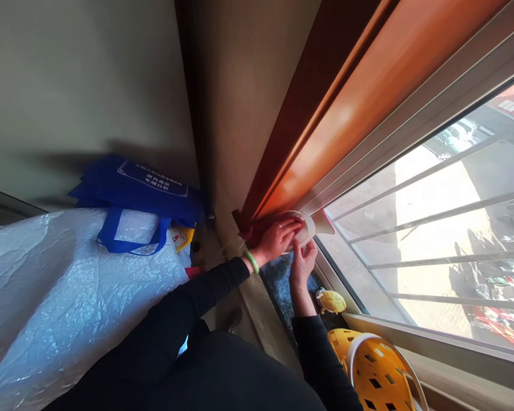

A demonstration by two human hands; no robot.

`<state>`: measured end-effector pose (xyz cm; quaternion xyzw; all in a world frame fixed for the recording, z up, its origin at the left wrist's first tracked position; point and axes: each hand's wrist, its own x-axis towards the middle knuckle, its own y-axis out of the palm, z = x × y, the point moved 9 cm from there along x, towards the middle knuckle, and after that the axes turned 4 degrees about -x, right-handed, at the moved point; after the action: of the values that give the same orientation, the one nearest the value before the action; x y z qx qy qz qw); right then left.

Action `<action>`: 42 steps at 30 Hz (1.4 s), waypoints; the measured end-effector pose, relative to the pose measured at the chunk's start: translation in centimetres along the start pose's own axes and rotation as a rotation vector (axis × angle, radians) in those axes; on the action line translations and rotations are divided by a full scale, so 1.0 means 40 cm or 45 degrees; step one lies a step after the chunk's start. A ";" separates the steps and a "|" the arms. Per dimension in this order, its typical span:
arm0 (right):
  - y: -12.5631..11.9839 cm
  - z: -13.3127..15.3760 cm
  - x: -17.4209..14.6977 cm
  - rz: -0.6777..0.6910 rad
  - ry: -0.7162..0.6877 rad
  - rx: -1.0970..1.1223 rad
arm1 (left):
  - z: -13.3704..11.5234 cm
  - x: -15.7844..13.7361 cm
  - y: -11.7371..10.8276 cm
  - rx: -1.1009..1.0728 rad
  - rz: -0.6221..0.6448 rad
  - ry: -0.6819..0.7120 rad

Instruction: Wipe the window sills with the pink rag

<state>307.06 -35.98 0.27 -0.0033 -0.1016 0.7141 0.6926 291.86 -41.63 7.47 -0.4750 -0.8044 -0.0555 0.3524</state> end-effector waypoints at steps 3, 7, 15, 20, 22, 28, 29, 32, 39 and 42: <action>0.000 0.002 -0.002 -0.023 0.025 0.006 | 0.027 -0.007 0.002 0.035 0.022 -0.069; -0.001 0.002 -0.009 -0.077 0.067 0.035 | 0.103 -0.082 -0.027 0.099 -0.038 -0.322; 0.008 0.011 -0.009 -0.074 0.101 0.048 | 0.141 -0.155 -0.120 0.166 -0.034 -0.638; -0.030 0.039 -0.130 -0.121 0.143 0.096 | 0.008 -0.141 -0.210 0.018 -0.220 -0.597; 0.002 0.051 -0.202 0.075 0.198 0.311 | -0.074 -0.137 -0.217 -0.196 -0.279 -0.523; 0.057 0.035 -0.297 0.313 0.580 0.662 | -0.187 -0.088 -0.151 -0.064 0.057 -0.242; 0.030 0.041 -0.273 0.203 0.518 0.569 | -0.163 -0.072 -0.156 0.001 0.025 -0.220; -0.040 0.131 -0.175 -0.045 0.050 0.202 | -0.051 -0.014 -0.142 0.066 0.028 -0.187; 0.055 0.196 -0.094 -0.091 -0.766 -0.537 | 0.123 0.025 -0.057 -0.063 0.217 -0.242; 0.068 0.092 -0.147 -0.052 -0.721 -0.592 | 0.106 0.012 -0.063 -0.012 0.250 -0.196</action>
<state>304.05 -42.39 2.66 0.0392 -0.4488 0.6305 0.6320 287.52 -40.84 5.21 -0.5561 -0.7784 0.0123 0.2910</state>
